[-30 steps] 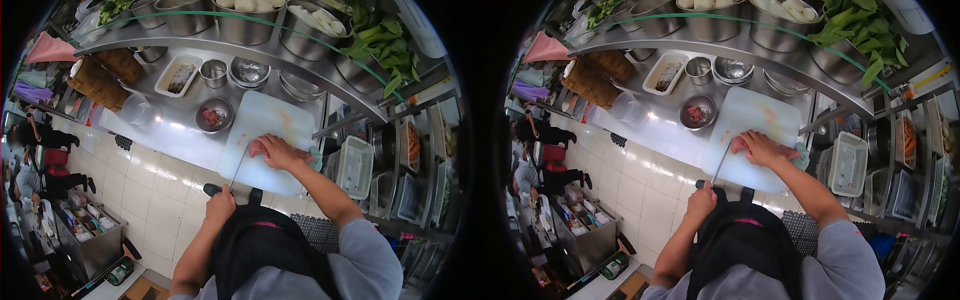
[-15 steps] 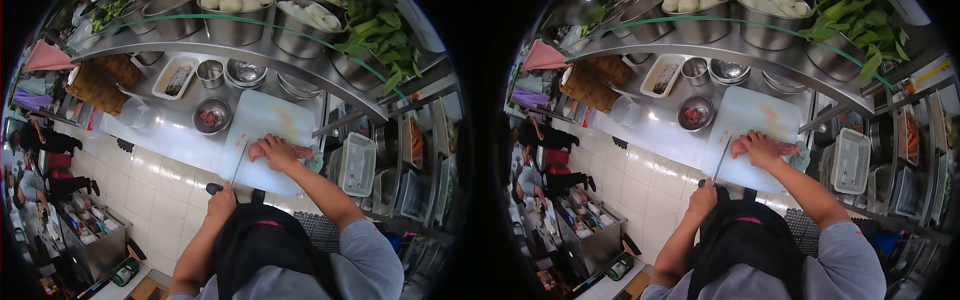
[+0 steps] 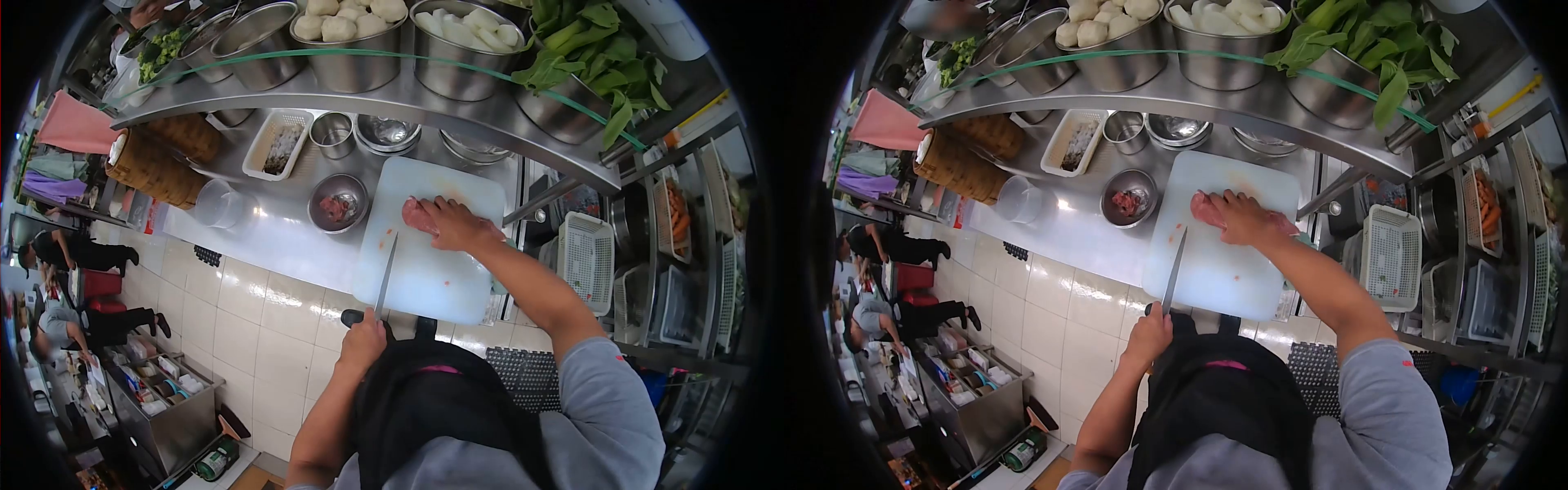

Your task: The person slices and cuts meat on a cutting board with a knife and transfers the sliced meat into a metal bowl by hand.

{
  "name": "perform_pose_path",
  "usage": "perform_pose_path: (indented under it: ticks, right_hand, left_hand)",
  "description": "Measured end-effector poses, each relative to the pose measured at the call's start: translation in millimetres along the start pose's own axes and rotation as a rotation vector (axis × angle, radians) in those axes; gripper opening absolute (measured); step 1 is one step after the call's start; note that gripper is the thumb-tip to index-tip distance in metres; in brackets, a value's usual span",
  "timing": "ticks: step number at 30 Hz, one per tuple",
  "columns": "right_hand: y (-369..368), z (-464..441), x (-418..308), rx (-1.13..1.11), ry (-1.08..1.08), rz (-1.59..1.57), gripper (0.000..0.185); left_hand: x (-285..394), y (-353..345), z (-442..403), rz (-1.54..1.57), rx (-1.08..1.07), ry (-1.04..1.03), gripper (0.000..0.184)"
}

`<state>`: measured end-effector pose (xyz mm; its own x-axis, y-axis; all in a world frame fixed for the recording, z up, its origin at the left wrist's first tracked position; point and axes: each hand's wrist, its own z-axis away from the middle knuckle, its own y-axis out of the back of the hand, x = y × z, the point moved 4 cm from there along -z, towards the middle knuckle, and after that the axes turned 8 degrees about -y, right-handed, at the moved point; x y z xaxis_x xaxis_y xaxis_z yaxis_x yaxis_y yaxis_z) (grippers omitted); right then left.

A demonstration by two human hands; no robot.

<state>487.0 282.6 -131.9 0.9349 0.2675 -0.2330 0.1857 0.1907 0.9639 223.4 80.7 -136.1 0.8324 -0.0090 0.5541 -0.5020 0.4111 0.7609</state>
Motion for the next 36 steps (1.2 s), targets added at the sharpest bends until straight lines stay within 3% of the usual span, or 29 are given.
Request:
perform_pose_path:
  ticks: [1, 3, 4, 7, 9, 12, 17, 25, 36]
  right_hand:
    - [6, -2, 2, 0.000, 0.003, -0.002, 0.084]
    - [6, 3, 0, -0.325, 0.132, -0.075, 0.079]
    - [6, 10, 0, -0.333, 0.134, -0.075, 0.079]
    - [8, 39, -18, -0.237, 0.246, -0.039, 0.070]
    - [15, 51, -29, -0.069, 0.158, -0.214, 0.061]
    - [-3, 61, -34, 0.061, 0.210, -0.320, 0.057]
    - [-8, 70, -42, 0.088, 0.179, -0.330, 0.057]
    - [-13, 67, -41, 0.093, 0.150, -0.317, 0.062]
    - [-13, 60, -43, -0.032, 0.101, -0.278, 0.068]
  left_hand:
    - [1, 4, 1, -0.001, 0.001, 0.002, 0.027]
    - [5, 13, 7, 0.008, 0.014, 0.008, 0.026]
    - [7, 14, 9, 0.012, 0.010, 0.014, 0.026]
    - [7, 15, 11, -0.056, -0.008, 0.031, 0.025]
    - [8, 13, 11, -0.118, -0.023, 0.042, 0.023]
    - [18, 15, 8, -0.143, 0.020, 0.017, 0.022]
    - [11, -6, -9, -0.149, 0.029, 0.016, 0.021]
    - [57, 54, 1, -0.217, 0.002, -0.027, 0.020]
    - [80, 70, 30, -0.286, -0.057, -0.023, 0.012]
